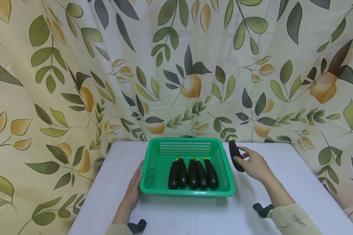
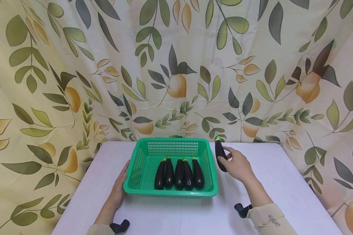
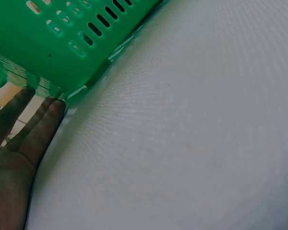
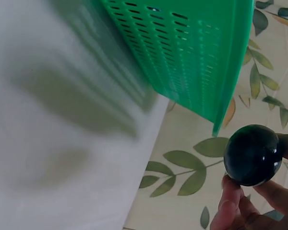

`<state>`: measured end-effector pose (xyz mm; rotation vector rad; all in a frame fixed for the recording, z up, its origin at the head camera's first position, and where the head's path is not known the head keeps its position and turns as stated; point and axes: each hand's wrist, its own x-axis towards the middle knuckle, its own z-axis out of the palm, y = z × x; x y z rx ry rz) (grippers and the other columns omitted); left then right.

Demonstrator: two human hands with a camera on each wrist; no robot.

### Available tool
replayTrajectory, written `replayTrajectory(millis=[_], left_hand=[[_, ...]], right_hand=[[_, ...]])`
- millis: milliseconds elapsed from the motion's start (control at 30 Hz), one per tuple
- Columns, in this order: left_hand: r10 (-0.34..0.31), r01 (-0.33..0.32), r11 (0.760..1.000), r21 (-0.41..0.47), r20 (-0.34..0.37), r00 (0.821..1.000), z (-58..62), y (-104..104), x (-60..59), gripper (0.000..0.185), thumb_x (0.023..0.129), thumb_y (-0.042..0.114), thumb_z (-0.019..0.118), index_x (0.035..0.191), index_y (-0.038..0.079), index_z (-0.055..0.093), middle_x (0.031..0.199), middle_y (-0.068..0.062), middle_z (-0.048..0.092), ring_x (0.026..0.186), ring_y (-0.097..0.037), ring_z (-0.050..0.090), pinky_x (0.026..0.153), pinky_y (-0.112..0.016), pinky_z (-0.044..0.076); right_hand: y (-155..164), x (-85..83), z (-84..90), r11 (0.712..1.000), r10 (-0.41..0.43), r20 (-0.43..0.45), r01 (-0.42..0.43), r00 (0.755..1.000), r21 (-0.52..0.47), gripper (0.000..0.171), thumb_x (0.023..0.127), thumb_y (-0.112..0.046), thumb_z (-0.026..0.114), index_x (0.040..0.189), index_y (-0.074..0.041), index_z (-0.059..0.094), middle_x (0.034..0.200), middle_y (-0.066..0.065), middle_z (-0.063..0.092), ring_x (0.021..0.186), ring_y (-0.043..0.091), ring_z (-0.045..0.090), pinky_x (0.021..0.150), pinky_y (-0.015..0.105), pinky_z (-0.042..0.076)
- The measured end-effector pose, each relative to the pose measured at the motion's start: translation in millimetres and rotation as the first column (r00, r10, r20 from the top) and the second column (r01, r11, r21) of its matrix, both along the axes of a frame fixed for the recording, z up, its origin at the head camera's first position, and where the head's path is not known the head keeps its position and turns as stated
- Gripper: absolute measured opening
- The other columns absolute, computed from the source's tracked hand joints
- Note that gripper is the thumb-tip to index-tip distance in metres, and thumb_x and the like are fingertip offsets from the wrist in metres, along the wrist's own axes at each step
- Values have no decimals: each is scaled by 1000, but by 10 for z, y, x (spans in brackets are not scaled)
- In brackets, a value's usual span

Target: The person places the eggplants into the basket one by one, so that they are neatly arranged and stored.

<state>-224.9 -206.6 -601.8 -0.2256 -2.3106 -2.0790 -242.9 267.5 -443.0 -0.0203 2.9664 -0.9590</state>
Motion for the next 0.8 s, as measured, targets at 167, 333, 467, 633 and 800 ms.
replayTrajectory(millis=[167,333,467,633,800], left_hand=[[-15,15,1000,18,-11,1000,27,8,15,52,112,41,20,164,42,23,173,12,20,164,-28,7,124,-72,1],[-11,11,1000,17,-9,1000,38,9,23,52,113,41,19,165,41,23,173,14,21,164,-26,7,125,-71,1],[-8,8,1000,17,-5,1000,38,9,18,53,112,42,19,165,39,22,173,14,21,164,-26,7,125,-71,1],[-9,9,1000,27,1,1000,43,10,20,54,112,43,20,165,38,22,173,14,21,164,-25,7,125,-71,1],[-15,16,1000,27,-4,1000,51,10,26,53,112,43,21,165,38,22,173,14,21,164,-25,7,124,-71,1]], right_hand=[[-66,16,54,1000,9,-36,-9,999,-11,65,103,-36,62,155,-1,43,120,31,64,92,34,67,66,34,57],[-137,36,96,999,18,-58,-20,998,-30,64,103,-34,62,154,-1,45,119,29,65,92,33,67,66,34,56],[-195,48,112,999,22,-61,-24,998,-45,63,103,-33,62,154,0,44,119,29,64,91,32,68,67,34,59],[-262,59,116,998,31,-71,-34,997,-54,62,103,-31,62,154,0,44,119,29,65,90,30,68,67,35,60],[-323,68,113,998,34,-73,-38,997,-56,62,103,-31,62,154,-1,44,120,28,64,93,32,68,68,35,61]])
